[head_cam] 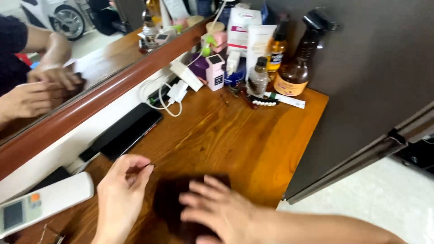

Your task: Wiping down a wooden vanity table and organizing personal items and bottles.

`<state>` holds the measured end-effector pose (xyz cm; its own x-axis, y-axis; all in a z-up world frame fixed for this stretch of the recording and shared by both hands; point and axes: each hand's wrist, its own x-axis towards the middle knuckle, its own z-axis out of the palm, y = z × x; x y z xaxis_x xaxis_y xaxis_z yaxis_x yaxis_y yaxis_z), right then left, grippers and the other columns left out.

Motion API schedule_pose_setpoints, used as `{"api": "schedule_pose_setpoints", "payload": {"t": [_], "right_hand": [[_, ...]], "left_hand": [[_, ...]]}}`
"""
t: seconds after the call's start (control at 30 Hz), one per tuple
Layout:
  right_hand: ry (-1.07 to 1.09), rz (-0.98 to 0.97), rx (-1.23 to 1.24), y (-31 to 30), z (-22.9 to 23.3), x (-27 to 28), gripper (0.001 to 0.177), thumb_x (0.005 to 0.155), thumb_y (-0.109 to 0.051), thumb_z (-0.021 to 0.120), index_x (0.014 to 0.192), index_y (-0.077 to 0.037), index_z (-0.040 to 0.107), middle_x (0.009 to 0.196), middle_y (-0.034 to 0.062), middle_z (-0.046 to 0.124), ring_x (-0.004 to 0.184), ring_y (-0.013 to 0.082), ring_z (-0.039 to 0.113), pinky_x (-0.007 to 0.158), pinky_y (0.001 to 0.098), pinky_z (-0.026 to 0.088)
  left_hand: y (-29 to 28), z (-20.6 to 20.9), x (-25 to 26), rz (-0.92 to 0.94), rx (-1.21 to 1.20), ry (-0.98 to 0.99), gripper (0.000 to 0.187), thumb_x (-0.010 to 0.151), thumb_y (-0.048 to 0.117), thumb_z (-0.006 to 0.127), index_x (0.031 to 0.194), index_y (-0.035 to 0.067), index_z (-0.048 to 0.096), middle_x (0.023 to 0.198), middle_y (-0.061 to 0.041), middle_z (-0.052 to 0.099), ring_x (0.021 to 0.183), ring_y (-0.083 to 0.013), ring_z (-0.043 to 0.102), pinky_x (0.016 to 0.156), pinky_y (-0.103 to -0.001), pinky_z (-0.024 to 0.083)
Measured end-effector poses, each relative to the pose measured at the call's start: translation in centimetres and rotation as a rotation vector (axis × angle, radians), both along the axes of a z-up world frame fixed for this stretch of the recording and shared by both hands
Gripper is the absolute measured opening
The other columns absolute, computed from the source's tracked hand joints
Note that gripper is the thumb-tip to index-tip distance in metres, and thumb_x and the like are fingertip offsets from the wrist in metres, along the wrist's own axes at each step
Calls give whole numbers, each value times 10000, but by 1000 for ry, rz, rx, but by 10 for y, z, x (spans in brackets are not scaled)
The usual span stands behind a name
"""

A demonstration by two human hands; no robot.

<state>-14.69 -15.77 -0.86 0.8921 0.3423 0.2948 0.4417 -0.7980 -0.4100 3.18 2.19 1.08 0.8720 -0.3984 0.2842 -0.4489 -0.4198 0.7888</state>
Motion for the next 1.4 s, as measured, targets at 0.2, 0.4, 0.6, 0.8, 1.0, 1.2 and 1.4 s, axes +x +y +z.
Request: {"api": "schedule_pose_setpoints", "payload": {"t": [0.2,0.4,0.6,0.8,1.0,1.2,1.4], "right_hand": [[-92,-171,64,-57,-25,-48,496,774,-171,683,1266,-119,654,1457,110,644,1433,354,534,1214,558,357],[-130,-480,-62,-166,-23,-53,489,694,-123,577,1174,-77,656,1408,137,636,1380,359,541,1194,537,344],[-153,-633,-18,-208,-27,-45,442,774,-139,550,1203,-69,630,1405,78,643,1404,307,532,1225,476,345],[-81,-719,21,-215,-35,-41,466,791,-106,558,1252,-97,623,1486,41,585,1451,300,450,1242,451,270],[-119,-570,-16,-233,-74,-49,481,802,-174,560,1277,-117,605,1514,31,555,1504,273,412,1253,480,266],[-151,-324,-222,-248,-154,-35,577,847,-590,629,1295,-227,642,1581,26,506,1522,294,370,1219,523,245],[-291,-4,-416,-119,-186,-30,430,875,-396,603,1299,-327,612,1556,18,440,1455,307,381,1174,589,255]], "left_hand": [[-15,-10,4,-31,140,13,148,856,107,758,989,53,724,950,-73,764,818,-168,756,752,-297,607],[-76,-6,-4,-341,275,7,74,875,76,714,913,73,651,965,-102,727,872,-245,755,780,-323,617],[-170,-33,25,-367,-2,-104,148,811,10,736,859,37,598,872,-190,671,807,-373,675,702,-448,534],[-238,-71,60,-222,-7,-124,88,788,-31,612,840,20,661,924,-226,685,902,-426,677,795,-512,545],[-218,-40,38,-214,346,-332,208,886,41,562,1053,43,686,1112,-181,697,1036,-370,698,788,-490,600],[-140,-8,14,-284,239,-468,241,883,72,574,1112,27,634,1081,-157,691,1028,-332,704,757,-442,606],[16,49,5,-260,450,-545,152,899,132,607,1040,106,658,1047,-127,695,1059,-348,685,836,-485,570]]}}
